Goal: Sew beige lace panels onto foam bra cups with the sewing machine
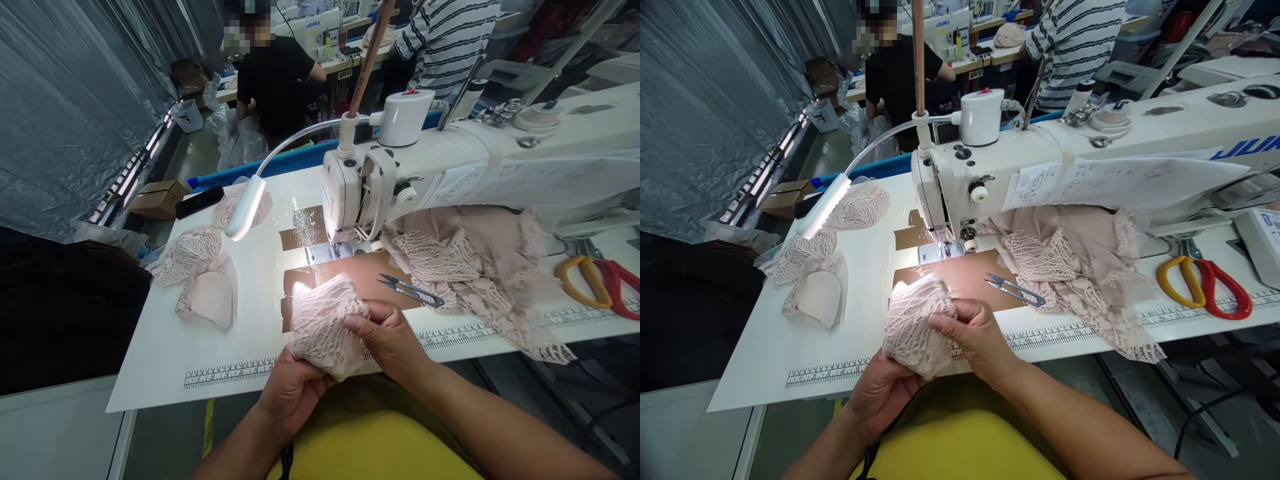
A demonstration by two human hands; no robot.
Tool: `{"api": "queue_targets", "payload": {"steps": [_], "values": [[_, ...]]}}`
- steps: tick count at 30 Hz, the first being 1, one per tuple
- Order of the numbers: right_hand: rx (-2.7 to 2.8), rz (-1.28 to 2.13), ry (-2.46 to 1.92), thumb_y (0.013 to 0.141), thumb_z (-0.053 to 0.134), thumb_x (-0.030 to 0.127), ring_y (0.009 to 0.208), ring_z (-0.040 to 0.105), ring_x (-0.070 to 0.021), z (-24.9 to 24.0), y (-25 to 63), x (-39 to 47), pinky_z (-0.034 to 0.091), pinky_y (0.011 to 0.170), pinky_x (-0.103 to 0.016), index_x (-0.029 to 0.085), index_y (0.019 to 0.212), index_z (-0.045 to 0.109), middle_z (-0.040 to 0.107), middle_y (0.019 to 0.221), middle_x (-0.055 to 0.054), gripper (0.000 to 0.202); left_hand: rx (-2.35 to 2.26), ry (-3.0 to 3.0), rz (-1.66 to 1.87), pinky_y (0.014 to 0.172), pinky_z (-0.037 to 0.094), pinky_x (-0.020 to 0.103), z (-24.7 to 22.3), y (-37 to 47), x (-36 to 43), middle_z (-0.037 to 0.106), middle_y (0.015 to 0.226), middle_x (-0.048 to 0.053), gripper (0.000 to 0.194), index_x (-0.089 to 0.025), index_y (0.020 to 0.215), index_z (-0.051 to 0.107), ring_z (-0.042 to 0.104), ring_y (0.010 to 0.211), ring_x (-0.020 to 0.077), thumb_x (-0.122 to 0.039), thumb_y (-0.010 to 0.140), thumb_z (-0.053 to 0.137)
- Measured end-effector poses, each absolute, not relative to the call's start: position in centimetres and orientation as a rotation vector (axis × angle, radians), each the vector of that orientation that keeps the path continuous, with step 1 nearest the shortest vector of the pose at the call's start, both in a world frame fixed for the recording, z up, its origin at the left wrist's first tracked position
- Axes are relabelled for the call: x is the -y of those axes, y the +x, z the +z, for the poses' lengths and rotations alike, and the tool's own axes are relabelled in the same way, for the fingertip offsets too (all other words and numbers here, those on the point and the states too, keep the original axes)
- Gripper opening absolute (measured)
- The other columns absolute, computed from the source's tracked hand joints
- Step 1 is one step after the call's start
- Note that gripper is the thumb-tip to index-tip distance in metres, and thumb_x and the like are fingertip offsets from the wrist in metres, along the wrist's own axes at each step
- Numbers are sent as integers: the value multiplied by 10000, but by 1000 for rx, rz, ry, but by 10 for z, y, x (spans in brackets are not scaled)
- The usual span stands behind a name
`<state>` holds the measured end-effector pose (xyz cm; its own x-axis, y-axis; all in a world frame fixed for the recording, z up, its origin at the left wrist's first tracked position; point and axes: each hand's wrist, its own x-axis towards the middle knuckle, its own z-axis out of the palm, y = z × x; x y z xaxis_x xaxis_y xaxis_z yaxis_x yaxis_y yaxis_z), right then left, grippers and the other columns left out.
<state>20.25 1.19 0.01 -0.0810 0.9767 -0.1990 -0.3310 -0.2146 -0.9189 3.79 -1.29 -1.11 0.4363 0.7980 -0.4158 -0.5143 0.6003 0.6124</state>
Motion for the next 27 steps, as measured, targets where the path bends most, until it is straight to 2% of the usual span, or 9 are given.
{"api": "queue_targets", "payload": {"steps": [4, 6, 8, 11, 14, 17, 20, 23, 27], "values": [[827, 1540, -1077, 620, 787, 440, 611, 526, -145, 8, 223, -20, 453, 590, -273, 174, 713, 663, 598, 654, -4, 308, -482, 838, 640, 512, 428, 248, -9, 3, 14, 498, 429, 18, 408, -145, 410, 492, 529, 481, 118, -233, 750, 700], [1153, 1565, -1100, 670, 760, 393, 587, 499, -126, 14, 227, -21, 412, 550, -243, 160, 663, 643, 564, 629, 5, 261, -433, 1135, 582, 544, 455, 274, 6, -17, 10, 596, 575, 65, 328, -153, 522, 588, 566, 546, 141, -281, 822, 623], [1492, 1585, -1070, 728, 713, 337, 580, 478, -114, 21, 224, -20, 375, 537, -228, 149, 623, 609, 530, 607, 13, 239, -690, 1470, 780, 809, 482, 339, 27, -29, 2, 651, 934, 83, 67, -212, 853, 671, 610, 884, 202, -233, 789, 667], [1750, 1635, -950, 789, 633, 269, 622, 493, -119, 28, 212, -15, 372, 573, -229, 143, 666, 597, 549, 651, 8, 180, -910, 1915, 783, 1047, 343, 413, 52, -28, -14, 408, 1406, 83, 518, -278, 1158, 567, 395, 1278, 286, -231, 686, 774], [1829, 1636, -912, 801, 595, 237, 617, 489, -115, 30, 206, -12, 366, 571, -226, 141, 675, 580, 552, 666, 8, 159, -817, 2001, 497, 969, 408, 353, 59, -18, -27, 481, 1323, 106, 389, -225, 1120, 565, 481, 1175, 249, -230, 756, 703], [1870, 1628, -956, 779, 598, 216, 592, 474, -106, 29, 211, -11, 351, 544, -216, 141, 670, 577, 533, 635, 17, 134, -626, 1944, 234, 717, 451, 241, 56, -19, -36, 618, 888, 45, 82, -163, 865, 610, 565, 797, 153, -238, 831, 606], [1890, 1674, -949, 773, 607, 215, 599, 479, -102, 29, 219, -9, 351, 543, -207, 140, 683, 587, 530, 643, 19, 119, -731, 1950, 69, 579, 388, 211, 52, -34, -41, 542, 668, -8, 208, -151, 678, 559, 491, 615, 108, -267, 851, 572], [1884, 1704, -922, 795, 600, 231, 604, 486, -100, 31, 222, -9, 360, 551, -206, 141, 678, 584, 539, 661, 13, 149, -913, 1922, 207, 717, 437, 246, 50, -48, -42, 614, 914, 41, 185, -166, 762, 573, 564, 826, 164, -327, 790, 660], [1897, 1691, -934, 803, 591, 233, 624, 509, -110, 32, 216, -10, 373, 565, -210, 141, 732, 617, 575, 683, 6, 119, -856, 1772, 432, 996, 370, 359, 43, -42, -32, 530, 1273, 83, 687, -234, 1221, 515, 490, 1149, 259, -385, 619, 811]]}}
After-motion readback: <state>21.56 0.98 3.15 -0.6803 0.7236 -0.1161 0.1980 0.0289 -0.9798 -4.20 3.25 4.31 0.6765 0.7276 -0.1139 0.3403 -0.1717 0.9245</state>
